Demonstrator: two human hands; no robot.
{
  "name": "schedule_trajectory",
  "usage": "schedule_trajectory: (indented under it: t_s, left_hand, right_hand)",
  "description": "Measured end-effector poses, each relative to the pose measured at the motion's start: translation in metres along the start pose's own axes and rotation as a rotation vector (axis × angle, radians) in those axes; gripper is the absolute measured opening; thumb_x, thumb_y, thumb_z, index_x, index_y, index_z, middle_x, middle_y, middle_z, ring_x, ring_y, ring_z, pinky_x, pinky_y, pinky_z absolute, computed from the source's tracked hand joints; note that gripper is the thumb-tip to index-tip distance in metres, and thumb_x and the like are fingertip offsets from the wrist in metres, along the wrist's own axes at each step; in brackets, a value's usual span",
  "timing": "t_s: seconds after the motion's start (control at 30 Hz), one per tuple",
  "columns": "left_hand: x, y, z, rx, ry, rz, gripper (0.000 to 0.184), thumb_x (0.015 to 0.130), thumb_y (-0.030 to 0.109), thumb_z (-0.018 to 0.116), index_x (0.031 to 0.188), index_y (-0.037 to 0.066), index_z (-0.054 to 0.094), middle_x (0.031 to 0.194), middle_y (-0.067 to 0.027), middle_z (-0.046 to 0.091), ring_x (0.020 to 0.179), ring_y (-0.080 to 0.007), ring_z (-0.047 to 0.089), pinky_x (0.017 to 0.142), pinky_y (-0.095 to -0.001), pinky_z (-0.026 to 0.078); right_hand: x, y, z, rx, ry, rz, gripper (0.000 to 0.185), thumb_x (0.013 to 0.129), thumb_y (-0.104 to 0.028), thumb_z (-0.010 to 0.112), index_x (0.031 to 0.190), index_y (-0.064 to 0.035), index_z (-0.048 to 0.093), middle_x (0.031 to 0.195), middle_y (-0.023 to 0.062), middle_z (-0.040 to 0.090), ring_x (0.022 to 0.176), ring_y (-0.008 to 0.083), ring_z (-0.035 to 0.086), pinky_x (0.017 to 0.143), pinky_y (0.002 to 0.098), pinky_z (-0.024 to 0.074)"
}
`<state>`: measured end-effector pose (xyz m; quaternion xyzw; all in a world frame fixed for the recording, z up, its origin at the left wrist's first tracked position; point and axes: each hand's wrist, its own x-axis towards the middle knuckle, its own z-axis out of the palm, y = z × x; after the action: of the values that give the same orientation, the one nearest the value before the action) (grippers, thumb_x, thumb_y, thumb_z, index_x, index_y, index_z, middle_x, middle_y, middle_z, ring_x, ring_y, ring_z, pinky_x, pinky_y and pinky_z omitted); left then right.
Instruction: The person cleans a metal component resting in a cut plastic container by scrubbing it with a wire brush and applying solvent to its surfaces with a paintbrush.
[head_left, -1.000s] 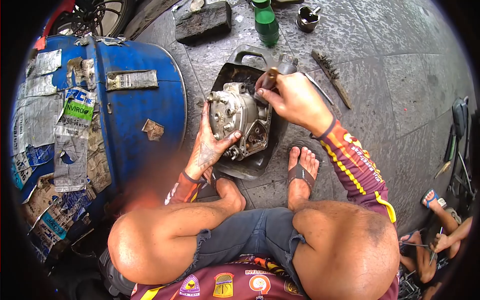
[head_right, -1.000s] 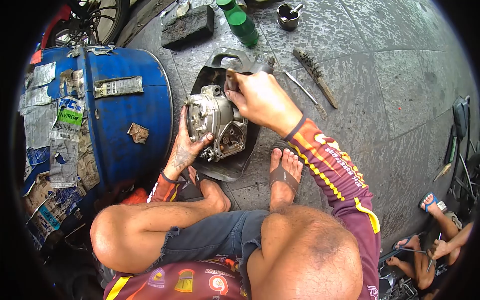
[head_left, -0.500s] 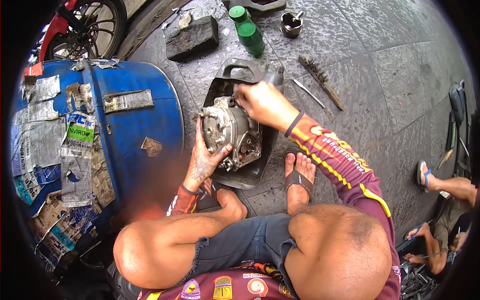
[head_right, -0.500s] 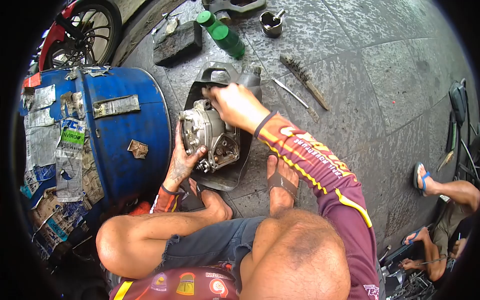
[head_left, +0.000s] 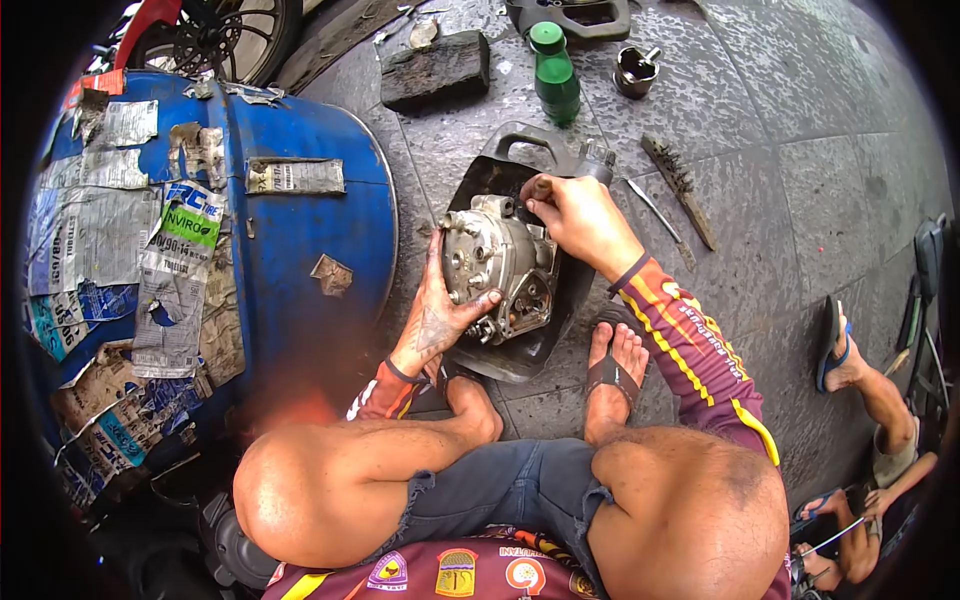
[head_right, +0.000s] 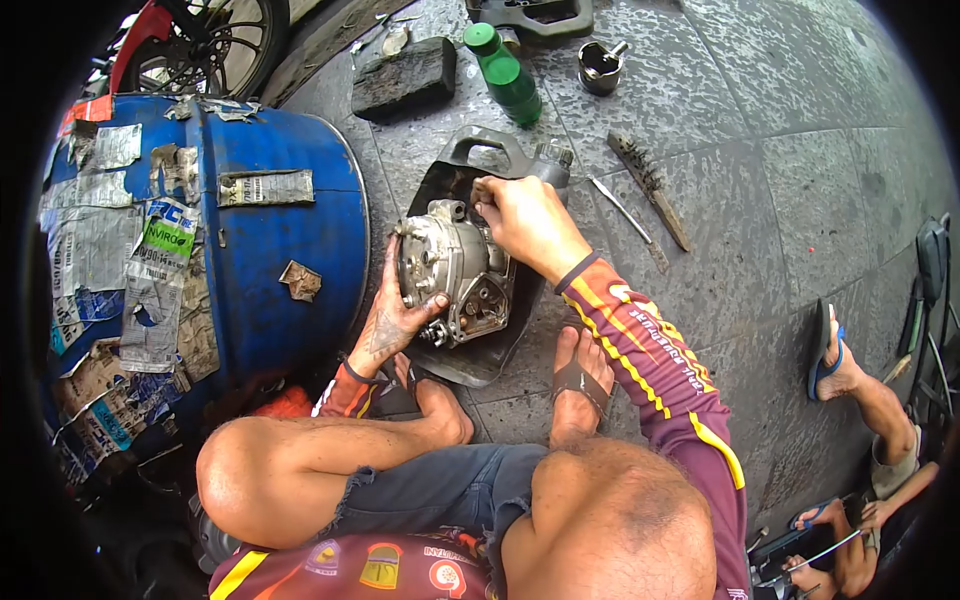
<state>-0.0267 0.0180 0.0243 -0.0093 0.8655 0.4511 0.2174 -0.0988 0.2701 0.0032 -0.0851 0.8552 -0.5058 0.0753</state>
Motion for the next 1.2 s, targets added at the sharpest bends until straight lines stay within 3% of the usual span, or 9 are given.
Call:
schedule_trajectory:
  t_s: [0.2,0.33,0.47,0.53,0.7,0.83,1.0,1.07,1.2]
  left_hand:
    - [-0.001,0.012,0.0,-0.06,0.007,-0.003,0.13,0.073,0.037,0.092,0.159,-0.006,0.005,0.152,-0.0296,0.041,0.142,-0.0357,0.044,0.117,-0.0419,0.037]
    - [0.0,0.011,-0.002,0.067,0.0,0.01,0.131,0.072,0.041,0.092,0.158,-0.008,0.006,0.152,-0.0308,0.039,0.143,-0.0387,0.042,0.118,-0.0425,0.036]
    - [0.001,0.009,0.001,0.025,-0.007,0.007,0.131,0.072,0.042,0.092,0.158,-0.008,0.007,0.153,-0.0312,0.039,0.143,-0.0395,0.042,0.118,-0.0429,0.036]
    - [0.0,0.009,0.0,-0.011,-0.011,-0.034,0.131,0.071,0.042,0.092,0.158,-0.008,0.007,0.153,-0.0312,0.039,0.143,-0.0398,0.042,0.118,-0.0433,0.035]
    - [0.0,0.01,-0.003,0.005,-0.038,-0.074,0.132,0.071,0.043,0.092,0.158,-0.008,0.007,0.156,-0.032,0.033,0.146,-0.0403,0.036,0.121,-0.0431,0.031]
    - [0.0,0.009,-0.002,-0.011,-0.025,-0.064,0.133,0.071,0.043,0.092,0.158,-0.008,0.006,0.156,-0.0319,0.033,0.146,-0.04,0.037,0.121,-0.0429,0.032]
    - [0.002,0.007,-0.002,-0.055,-0.033,-0.005,0.133,0.071,0.042,0.092,0.158,-0.008,0.005,0.154,-0.0317,0.036,0.144,-0.039,0.04,0.119,-0.0432,0.034]
    - [0.001,0.005,-0.002,-0.027,-0.034,-0.019,0.133,0.071,0.042,0.092,0.158,-0.008,0.005,0.153,-0.0313,0.036,0.144,-0.0389,0.04,0.119,-0.0433,0.034]
    - [0.001,0.003,-0.002,0.014,-0.035,-0.042,0.132,0.071,0.041,0.093,0.158,-0.008,0.006,0.153,-0.0313,0.037,0.144,-0.0387,0.04,0.118,-0.0432,0.035]
  right_hand:
    - [0.018,-0.002,0.001,-0.329,-0.043,-0.038,0.015,0.091,-0.016,0.068,0.095,-0.0017,0.071,0.083,0.0216,0.071,0.081,0.0412,0.071,0.074,0.0485,0.056]
    - [0.026,-0.036,-0.04,-0.005,0.108,-0.103,0.019,0.093,-0.017,0.067,0.099,-0.0004,0.072,0.08,0.0222,0.071,0.078,0.0399,0.072,0.071,0.0465,0.0569]
    - [0.052,-0.059,-0.029,0.056,-0.097,-0.224,0.023,0.093,-0.021,0.07,0.098,0.0016,0.072,0.078,0.0226,0.071,0.071,0.0344,0.072,0.065,0.0439,0.0542]
    - [0.064,-0.063,-0.012,-0.128,-0.055,-0.271,0.025,0.091,-0.022,0.07,0.09,0.0026,0.066,0.075,0.0266,0.066,0.076,0.0463,0.067,0.069,0.0519,0.0528]
    - [0.073,-0.067,-0.007,-0.081,-0.094,-0.328,0.023,0.09,-0.02,0.069,0.091,0.0029,0.066,0.074,0.0274,0.065,0.076,0.0474,0.066,0.071,0.0521,0.0529]
    - [0.063,-0.057,-0.019,-0.284,0.069,-0.238,0.023,0.091,-0.02,0.07,0.098,0.0021,0.069,0.078,0.0263,0.068,0.075,0.0441,0.069,0.069,0.0498,0.054]
    - [-0.002,-0.053,-0.035,0.121,0.016,-0.102,0.01,0.092,-0.007,0.069,0.096,0.0016,0.072,0.086,0.0132,0.074,0.073,0.0224,0.073,0.068,0.0336,0.0551]
    - [-0.02,-0.045,-0.031,0.297,0.1,-0.004,0.009,0.092,-0.008,0.067,0.097,-0.001,0.07,0.078,0.0182,0.071,0.072,0.0326,0.072,0.064,0.0379,0.0541]
    - [-0.027,-0.038,-0.034,0.203,0.163,-0.103,0.009,0.092,-0.008,0.068,0.098,-0.0013,0.07,0.079,0.0164,0.072,0.073,0.0319,0.072,0.065,0.0366,0.0545]
